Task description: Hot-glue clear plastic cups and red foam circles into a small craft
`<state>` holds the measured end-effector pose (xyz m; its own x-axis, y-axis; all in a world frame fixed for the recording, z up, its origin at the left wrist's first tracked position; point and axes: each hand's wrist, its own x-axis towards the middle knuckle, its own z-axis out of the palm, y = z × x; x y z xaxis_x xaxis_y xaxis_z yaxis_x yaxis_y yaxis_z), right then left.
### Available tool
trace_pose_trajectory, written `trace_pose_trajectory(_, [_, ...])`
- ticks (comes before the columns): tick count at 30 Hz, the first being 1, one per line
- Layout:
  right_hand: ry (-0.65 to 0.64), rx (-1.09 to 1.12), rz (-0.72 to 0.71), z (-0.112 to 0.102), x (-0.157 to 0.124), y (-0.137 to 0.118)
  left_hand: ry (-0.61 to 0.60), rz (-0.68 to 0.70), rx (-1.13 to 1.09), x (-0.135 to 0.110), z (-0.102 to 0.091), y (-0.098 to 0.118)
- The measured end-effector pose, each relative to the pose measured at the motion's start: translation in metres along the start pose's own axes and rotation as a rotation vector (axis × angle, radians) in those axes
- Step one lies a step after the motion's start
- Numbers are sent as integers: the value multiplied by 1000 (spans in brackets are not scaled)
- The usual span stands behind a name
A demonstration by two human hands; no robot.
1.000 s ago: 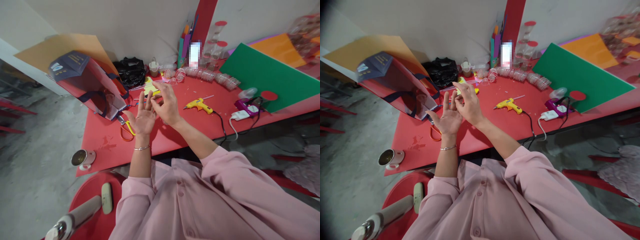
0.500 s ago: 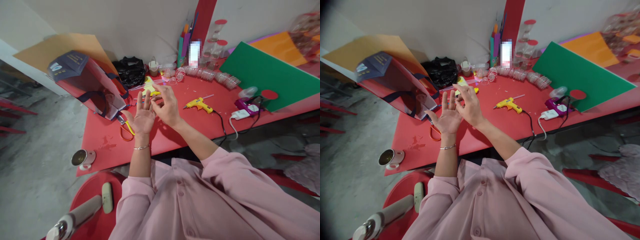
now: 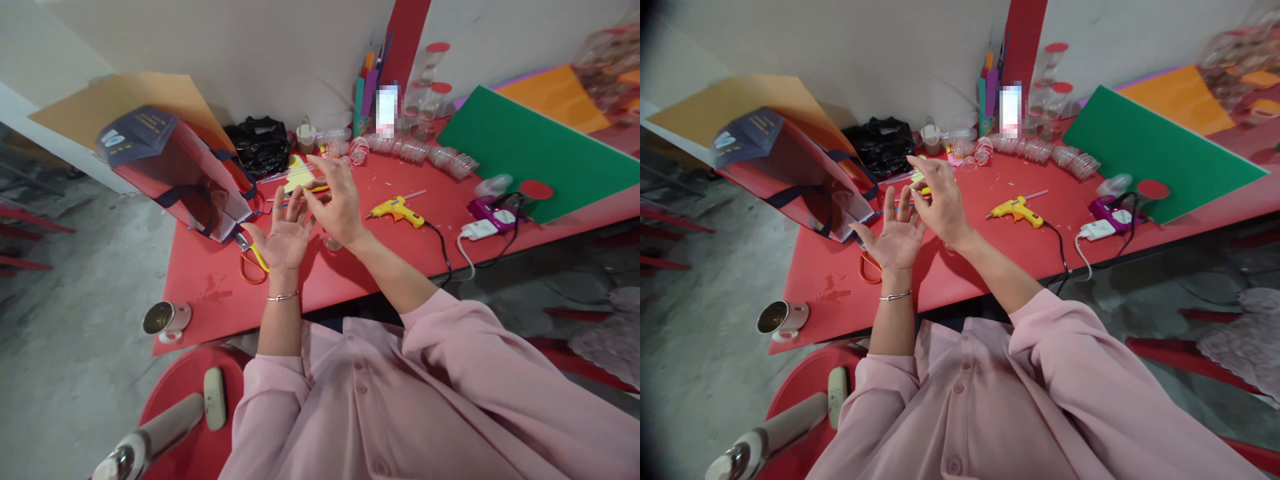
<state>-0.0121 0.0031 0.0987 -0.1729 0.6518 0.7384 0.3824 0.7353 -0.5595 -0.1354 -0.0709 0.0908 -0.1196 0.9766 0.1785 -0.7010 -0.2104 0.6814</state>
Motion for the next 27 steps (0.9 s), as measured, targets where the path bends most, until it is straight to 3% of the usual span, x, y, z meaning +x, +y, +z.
trace_pose_trajectory(27, [-98, 4, -54, -3, -5, -10, 72, -5, 6, 3, -10, -1])
